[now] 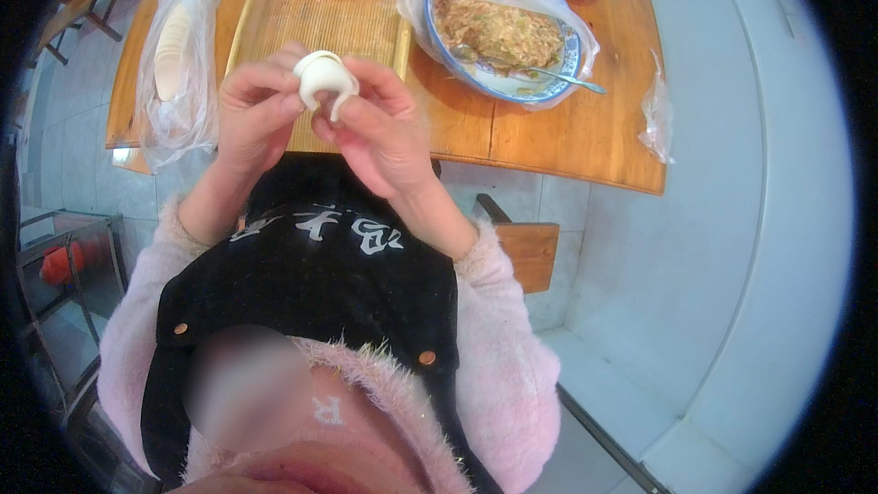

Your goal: The person repeatedly picks up round dough wrappers, spoons filling onto them, and folds them into sealed dumplings, placing each finished dumpling on a wooden tray. The person uses a spoon to transfer filling and uses both hands to pinch and seal the wrappers.

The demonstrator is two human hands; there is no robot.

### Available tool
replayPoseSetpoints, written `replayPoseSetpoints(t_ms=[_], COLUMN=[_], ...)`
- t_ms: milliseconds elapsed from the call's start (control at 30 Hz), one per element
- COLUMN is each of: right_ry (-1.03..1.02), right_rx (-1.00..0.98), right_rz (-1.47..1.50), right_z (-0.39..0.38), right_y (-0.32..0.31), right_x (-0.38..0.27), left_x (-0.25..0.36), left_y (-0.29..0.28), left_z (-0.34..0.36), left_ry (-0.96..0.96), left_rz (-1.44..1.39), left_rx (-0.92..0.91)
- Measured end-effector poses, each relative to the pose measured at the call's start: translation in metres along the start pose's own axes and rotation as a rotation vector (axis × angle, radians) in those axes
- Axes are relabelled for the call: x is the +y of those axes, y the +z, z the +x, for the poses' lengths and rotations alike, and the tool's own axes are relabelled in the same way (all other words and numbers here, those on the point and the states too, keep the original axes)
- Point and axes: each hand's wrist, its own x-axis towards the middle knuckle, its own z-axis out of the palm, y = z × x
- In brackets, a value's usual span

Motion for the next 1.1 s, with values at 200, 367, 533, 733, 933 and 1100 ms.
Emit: replayPoseSetpoints(t_ms=[200, 367, 533, 733, 933, 1100], right_ry=[-0.020, -0.014, -0.048, -0.161, -0.314, -0.345], right_rx=[0.108, 0.083, 0.088, 0.118, 0.052, 0.052], right_rz=[-0.026, -0.021, -0.193, -0.409, -0.677, -0.793], right_z=[0.000, 0.000, 0.002, 0.001, 0.003, 0.003], right_y=[0.010, 0.016, 0.021, 0.026, 0.028, 0.029], right_x=[0.005, 0.004, 0.006, 0.010, 0.016, 0.022], left_x=[-0.004, -0.005, -0.004, -0.008, -0.005, -0.001], left_y=[0.004, 0.008, 0.012, 0.015, 0.015, 0.015], left_z=[-0.001, -0.002, -0.008, -0.010, -0.015, -0.017], left_ry=[0.134, 0.187, 0.130, 0.223, 0.282, 0.374], left_rz=[0.127, 0.201, 0.183, 0.267, 0.467, 0.583], left_rx=[0.068, 0.108, 0.160, 0.190, 0.191, 0.222])
